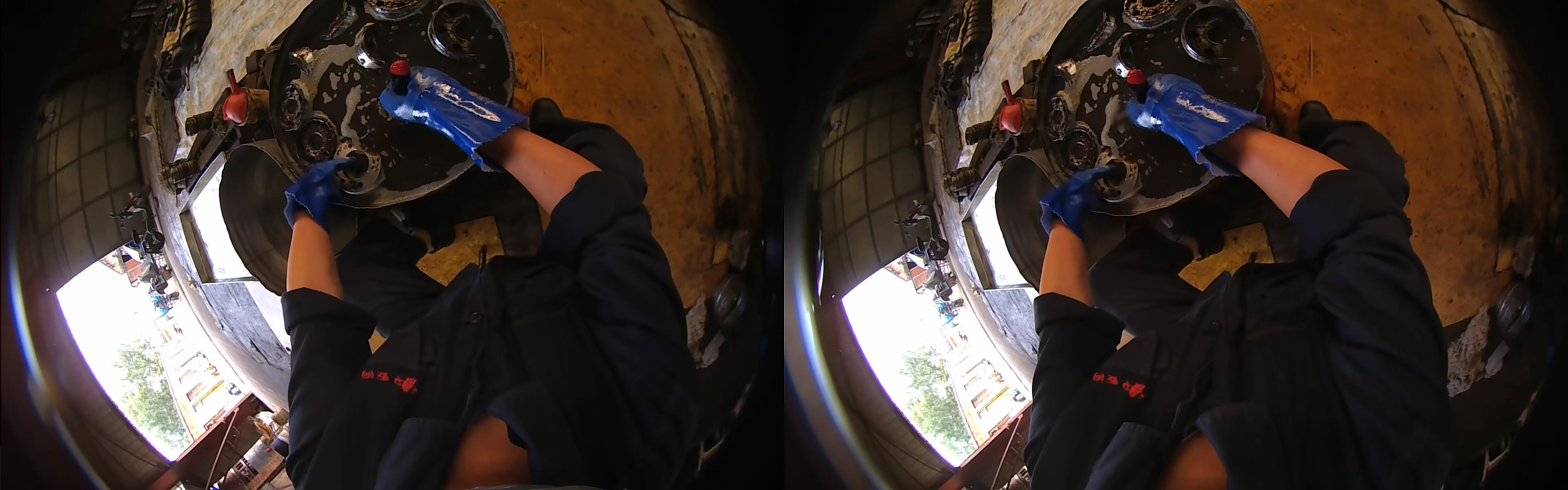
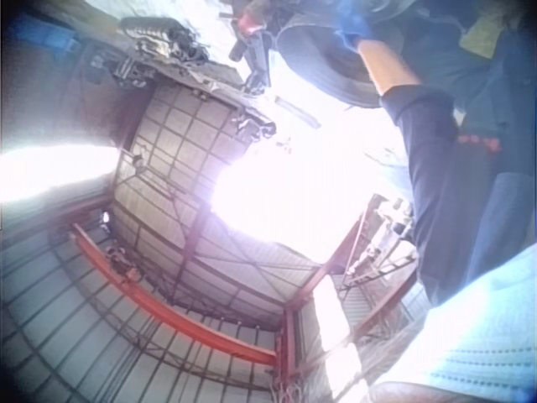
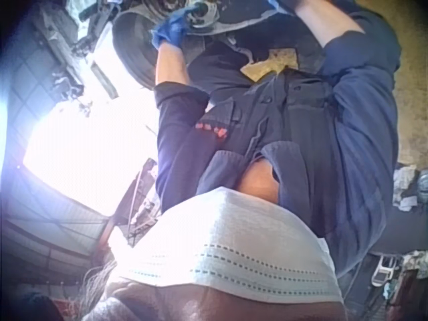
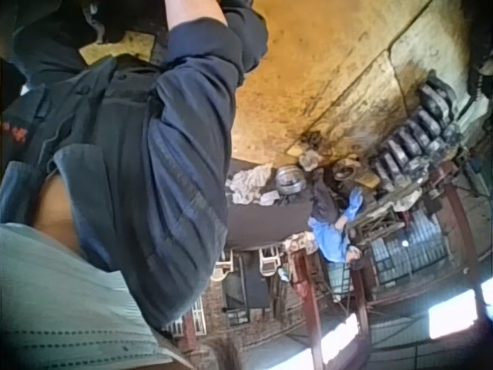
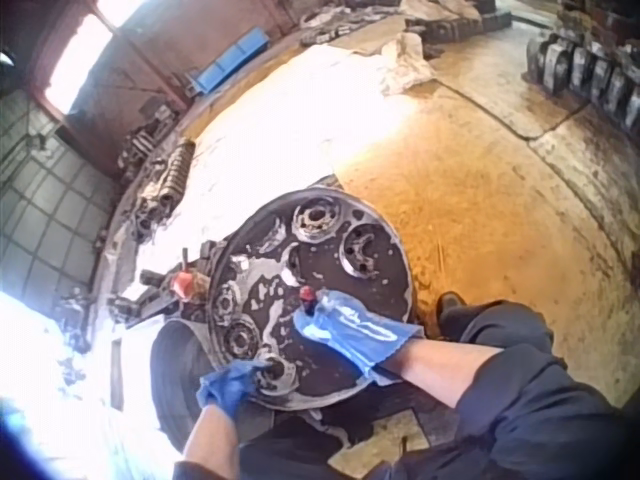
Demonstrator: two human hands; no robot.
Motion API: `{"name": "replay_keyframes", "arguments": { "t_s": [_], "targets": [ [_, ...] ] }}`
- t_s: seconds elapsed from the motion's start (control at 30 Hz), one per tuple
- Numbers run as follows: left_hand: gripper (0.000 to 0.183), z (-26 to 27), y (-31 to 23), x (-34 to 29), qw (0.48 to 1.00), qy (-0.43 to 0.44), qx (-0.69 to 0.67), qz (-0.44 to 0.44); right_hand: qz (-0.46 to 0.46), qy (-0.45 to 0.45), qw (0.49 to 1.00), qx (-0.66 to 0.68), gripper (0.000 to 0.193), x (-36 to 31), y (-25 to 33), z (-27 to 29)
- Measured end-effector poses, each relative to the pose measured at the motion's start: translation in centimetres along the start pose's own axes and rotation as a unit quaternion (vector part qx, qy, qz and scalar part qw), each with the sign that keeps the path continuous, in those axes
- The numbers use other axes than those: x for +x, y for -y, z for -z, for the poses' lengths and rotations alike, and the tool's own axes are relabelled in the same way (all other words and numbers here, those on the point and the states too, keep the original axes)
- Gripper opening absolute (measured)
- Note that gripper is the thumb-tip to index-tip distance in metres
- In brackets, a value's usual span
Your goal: The person washes and brushes oily metal gear assemblies and mechanical components within a large circular basin containing cleaning fluid, using a small brush by hand.
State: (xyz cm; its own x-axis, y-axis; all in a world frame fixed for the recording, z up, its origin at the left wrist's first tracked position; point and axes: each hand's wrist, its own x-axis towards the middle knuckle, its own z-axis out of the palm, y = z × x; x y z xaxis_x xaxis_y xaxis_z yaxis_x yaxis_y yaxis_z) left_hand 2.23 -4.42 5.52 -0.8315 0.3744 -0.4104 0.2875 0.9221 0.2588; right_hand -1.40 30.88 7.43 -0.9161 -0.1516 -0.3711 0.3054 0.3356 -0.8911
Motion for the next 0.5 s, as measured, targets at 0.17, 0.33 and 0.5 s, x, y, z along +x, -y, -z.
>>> {"name": "replay_keyframes", "arguments": {
  "t_s": [0.17, 0.33, 0.5],
  "targets": [
    [0.059, -1.2, -0.6, -0.6, 0.993, -0.026, -0.11, 0.024, 0.06, 0.044, 0.995, 0.061, 0.035, 0.3, -1.5, 0.3],
    [0.062, 0.4, -2.7, -1.6, 0.99, -0.047, -0.122, 0.061, 0.035, 0.013, 0.999, -0.006, 0.022, 0.7, -1.7, -0.6],
    [0.074, 2.0, -6.2, -2.4, 0.995, -0.074, 0.03, 0.054, 0.051, -0.035, 0.988, -0.141, 0.026, 0.5, -1.1, -1.1]
  ]
}}
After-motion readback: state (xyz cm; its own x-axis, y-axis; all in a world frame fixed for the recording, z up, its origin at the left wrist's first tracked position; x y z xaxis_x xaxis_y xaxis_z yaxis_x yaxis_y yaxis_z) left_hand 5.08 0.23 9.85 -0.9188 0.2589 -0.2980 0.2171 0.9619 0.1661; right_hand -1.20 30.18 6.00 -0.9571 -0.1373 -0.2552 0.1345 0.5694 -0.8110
